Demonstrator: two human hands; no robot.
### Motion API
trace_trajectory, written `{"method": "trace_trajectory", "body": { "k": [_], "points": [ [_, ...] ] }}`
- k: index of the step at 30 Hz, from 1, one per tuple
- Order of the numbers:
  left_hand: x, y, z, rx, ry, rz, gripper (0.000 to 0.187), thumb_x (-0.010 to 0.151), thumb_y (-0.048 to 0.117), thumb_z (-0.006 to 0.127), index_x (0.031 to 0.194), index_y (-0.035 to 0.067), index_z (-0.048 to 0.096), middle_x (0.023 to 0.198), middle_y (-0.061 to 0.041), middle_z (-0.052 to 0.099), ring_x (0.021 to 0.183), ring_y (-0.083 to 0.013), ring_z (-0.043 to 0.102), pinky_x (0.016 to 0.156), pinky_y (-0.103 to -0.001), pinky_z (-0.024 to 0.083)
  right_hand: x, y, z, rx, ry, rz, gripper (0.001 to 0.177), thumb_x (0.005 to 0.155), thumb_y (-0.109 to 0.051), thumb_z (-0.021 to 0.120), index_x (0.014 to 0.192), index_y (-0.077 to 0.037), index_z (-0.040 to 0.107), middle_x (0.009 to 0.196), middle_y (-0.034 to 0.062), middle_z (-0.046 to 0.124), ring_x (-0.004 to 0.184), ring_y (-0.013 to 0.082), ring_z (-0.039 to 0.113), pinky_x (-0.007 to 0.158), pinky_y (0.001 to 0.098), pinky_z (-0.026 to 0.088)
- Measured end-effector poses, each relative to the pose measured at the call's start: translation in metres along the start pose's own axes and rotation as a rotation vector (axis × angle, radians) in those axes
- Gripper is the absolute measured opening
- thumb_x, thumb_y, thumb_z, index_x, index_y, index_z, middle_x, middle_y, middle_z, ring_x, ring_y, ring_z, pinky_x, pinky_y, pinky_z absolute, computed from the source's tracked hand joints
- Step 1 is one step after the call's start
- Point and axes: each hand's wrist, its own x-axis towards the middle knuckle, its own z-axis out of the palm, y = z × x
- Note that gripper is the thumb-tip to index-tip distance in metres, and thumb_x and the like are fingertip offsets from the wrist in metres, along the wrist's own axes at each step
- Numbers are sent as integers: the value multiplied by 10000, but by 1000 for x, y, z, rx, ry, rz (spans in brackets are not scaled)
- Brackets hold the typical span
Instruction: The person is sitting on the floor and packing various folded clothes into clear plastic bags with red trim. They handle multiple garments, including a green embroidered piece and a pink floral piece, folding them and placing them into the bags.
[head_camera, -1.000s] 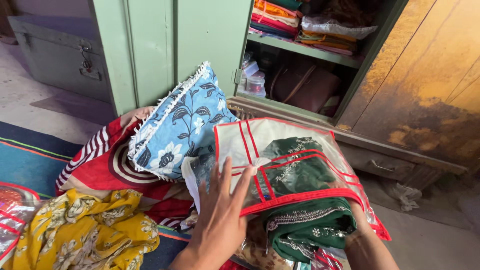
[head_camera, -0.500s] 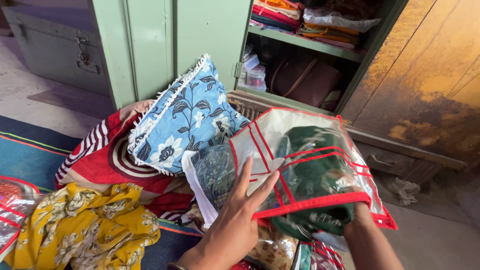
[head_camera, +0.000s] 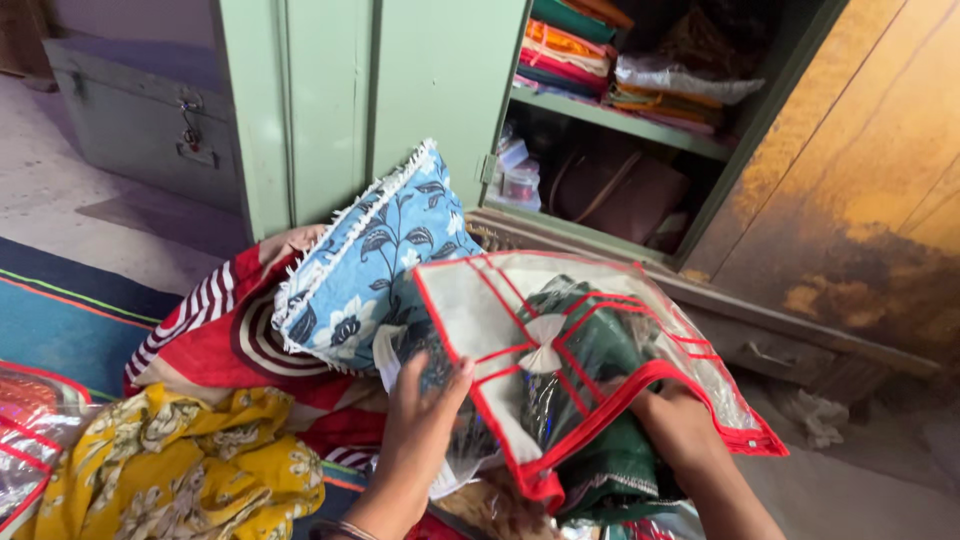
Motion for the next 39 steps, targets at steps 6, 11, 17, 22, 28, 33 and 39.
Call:
{"method": "trace_trajectory", "body": {
  "k": [6, 11, 17, 22, 28, 33, 39],
  "points": [
    [29, -32, -4, -29, -120, -235, 317, 831, 296, 760, 1071, 89, 757, 890, 1, 717, 806, -116, 635, 730, -313, 502, -25, -41, 17, -288, 32, -291, 605, 693, -398, 846, 1152, -19, 732, 1119, 206, 769, 1113, 307, 728, 963, 400, 527],
    [38, -51, -8, 165, -132, -47, 172, 822, 216, 744, 895, 61, 738, 758, -12, 668, 710, -86, 579, 663, -280, 463, -50, -60, 40, -446, 92, -463, 944, 640, -322, 864, 1477, -95, 491, 1307, 210, 645, 1217, 367, 620, 989, 408, 494],
    [41, -39, 0, -59, -244, -28, 127, 786, 153, 701, 779, 26, 699, 703, -7, 683, 692, -90, 612, 673, -282, 481, -35, -55, 29, -442, 118, -502, 1015, 650, -410, 851, 1538, -120, 454, 1330, 173, 660, 1230, 317, 654, 1012, 402, 512],
    [38, -42, -10, 98, -185, -169, 127, 732, 179, 702, 751, 53, 714, 690, -14, 678, 680, -114, 612, 670, -290, 475, -15, -39, 39, -404, -13, -419, 978, 740, -471, 872, 1536, -116, 429, 1409, 154, 594, 1273, 317, 554, 1041, 414, 434],
    [53, -71, -23, -80, -88, -160, 124, 703, 111, 683, 735, -4, 650, 657, -16, 585, 661, -140, 546, 651, -316, 426, 23, 5, 18, 165, -260, -231, 600, 744, -326, 801, 1261, -49, 676, 1111, 137, 789, 976, 243, 684, 855, 403, 556],
    [53, -66, -20, -98, 21, -232, 386, 638, 1, 619, 1024, 20, 627, 821, -48, 604, 740, -159, 548, 671, -322, 443, 17, -2, 15, 145, -352, 2, 612, 807, -433, 797, 1251, -32, 668, 1065, 141, 782, 941, 244, 688, 844, 414, 567],
    [43, -40, -16, 37, 45, -229, 623, 644, -27, 605, 1253, 93, 550, 971, -71, 606, 797, -159, 542, 685, -317, 459, 14, -2, 29, -381, -196, -667, 1122, 680, -410, 1036, 1519, -68, 375, 1300, 162, 619, 1188, 294, 558, 960, 433, 474]
  ]
}}
